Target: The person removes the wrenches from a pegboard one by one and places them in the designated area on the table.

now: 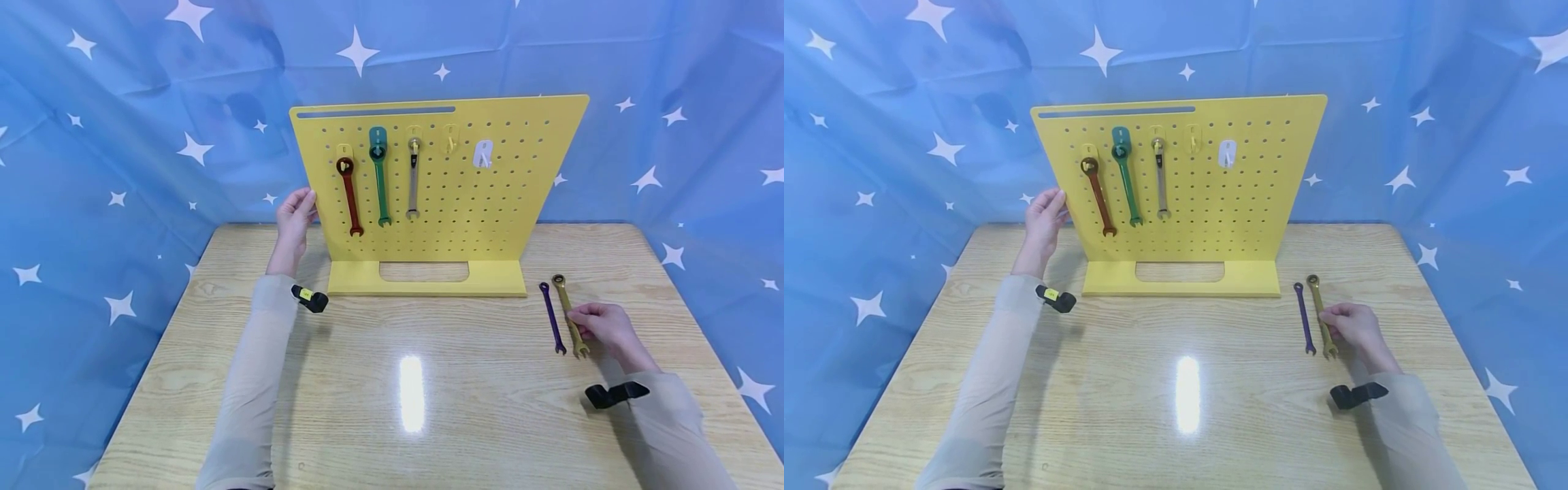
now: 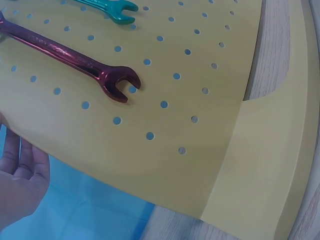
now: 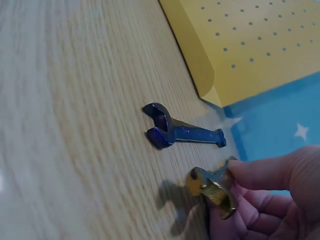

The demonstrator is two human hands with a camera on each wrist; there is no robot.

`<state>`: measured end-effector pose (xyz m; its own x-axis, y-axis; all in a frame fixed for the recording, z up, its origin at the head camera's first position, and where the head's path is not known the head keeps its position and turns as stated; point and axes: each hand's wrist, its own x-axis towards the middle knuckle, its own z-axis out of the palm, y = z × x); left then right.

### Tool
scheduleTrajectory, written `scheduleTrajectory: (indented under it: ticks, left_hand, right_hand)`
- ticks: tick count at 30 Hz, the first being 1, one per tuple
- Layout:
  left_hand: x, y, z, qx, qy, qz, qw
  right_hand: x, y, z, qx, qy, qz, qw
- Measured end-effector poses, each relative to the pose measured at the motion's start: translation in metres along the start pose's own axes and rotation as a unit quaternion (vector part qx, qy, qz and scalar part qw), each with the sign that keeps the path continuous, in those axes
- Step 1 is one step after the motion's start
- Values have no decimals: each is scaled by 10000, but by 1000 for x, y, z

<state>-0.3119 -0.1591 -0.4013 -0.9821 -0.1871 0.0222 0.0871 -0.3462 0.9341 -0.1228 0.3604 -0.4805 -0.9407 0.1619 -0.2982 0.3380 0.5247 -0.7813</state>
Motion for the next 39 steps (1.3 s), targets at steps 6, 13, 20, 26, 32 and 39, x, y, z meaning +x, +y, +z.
scheduleTrajectory:
  ticks: [6, 13, 20, 26, 32, 39]
  left_hand:
    - [0, 0, 0, -32, 18, -15, 10000]
    - [-1, 0, -1, 18, -22, -24, 10000]
    - [0, 0, -2, 38, -3, -53, 10000]
    - [0, 0, -1, 88, -2, -68, 9999]
    - [0, 1, -2, 107, -40, -65, 9999]
    - [0, 1, -1, 33, -53, -62, 10000]
  right_hand:
    - [1, -3, 0, -563, -16, -32, 9984]
    - [1, -4, 0, -769, -40, 46, 9970]
    - [3, -1, 0, -901, 51, 63, 9959]
    - [4, 0, 0, -888, 110, 86, 9960]
    - [1, -6, -1, -984, 604, -313, 9928]
    - [-1, -27, -3, -603, 968, -693, 9911]
